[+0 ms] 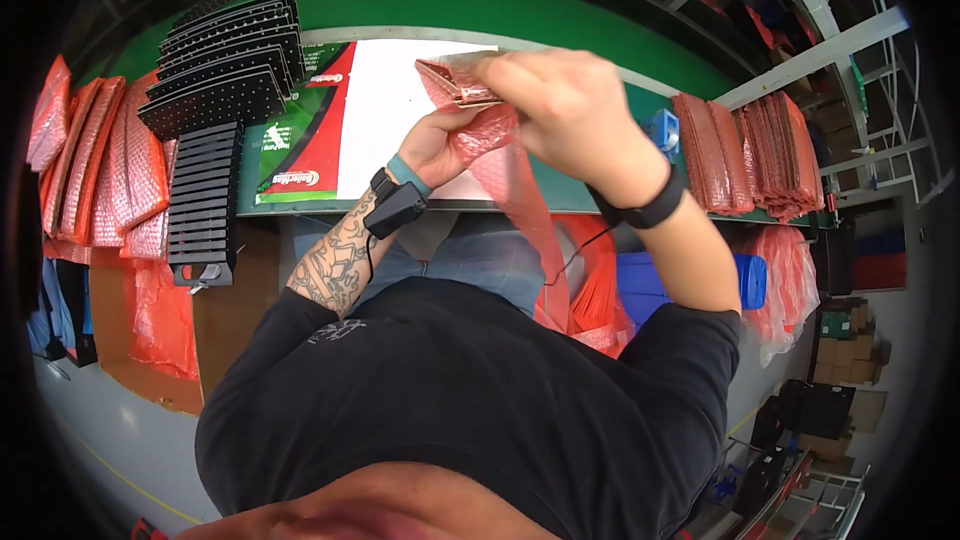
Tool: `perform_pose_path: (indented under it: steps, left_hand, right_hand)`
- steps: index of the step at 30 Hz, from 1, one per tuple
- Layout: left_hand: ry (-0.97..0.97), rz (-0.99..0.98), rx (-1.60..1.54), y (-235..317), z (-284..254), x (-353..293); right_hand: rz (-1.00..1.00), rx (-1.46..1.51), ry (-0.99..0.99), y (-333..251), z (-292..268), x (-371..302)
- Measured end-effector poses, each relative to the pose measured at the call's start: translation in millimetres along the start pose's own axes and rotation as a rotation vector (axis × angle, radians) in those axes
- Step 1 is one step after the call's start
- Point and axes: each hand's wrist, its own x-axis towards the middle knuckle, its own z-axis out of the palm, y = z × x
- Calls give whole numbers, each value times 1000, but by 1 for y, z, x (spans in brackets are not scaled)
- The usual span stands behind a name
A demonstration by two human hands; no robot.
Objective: The person wraps circuit boards in bubble wrap by hand, placing each board onto a sheet, folding the wrap over, and securing it with tape. They then stack the wrapped boards into a cardboard box and repeat the process.
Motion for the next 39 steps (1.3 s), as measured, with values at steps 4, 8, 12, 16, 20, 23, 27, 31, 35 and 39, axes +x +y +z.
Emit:
perform_pose_path:
  steps: [4,8,12,16,20,23,27,31,35,39]
  left_hand:
    - [152,-97,-4,-4,-23,-18]
    - [122,-157,-49,-2,-46,-39]
    - [65,-173,-57,3,-27,-60]
    - [130,-189,3,4,0,-74]
    - [344,-111,225,-6,-4,-63]
    - [426,-60,325,-9,-10,-64]
    - [425,-45,321,-11,-13,-66]
    - [463,-55,348,-12,-17,-66]
    - [500,-29,379,-16,-19,-68]
    - [511,-2,394,-17,-18,-69]
  right_hand:
    - [118,38,60,0,59,-42]
    - [245,-7,-40,-31,78,-52]
    - [346,-7,-175,-41,99,-67]
    - [462,175,-190,-35,113,-76]
    - [451,290,-102,-31,147,-96]
    - [720,561,15,-24,144,-112]
    - [932,1010,28,-23,141,-136]
    - [630,650,10,-23,126,-117]
    - [376,430,-140,-14,133,-104]
    - [324,465,-235,-13,144,-109]
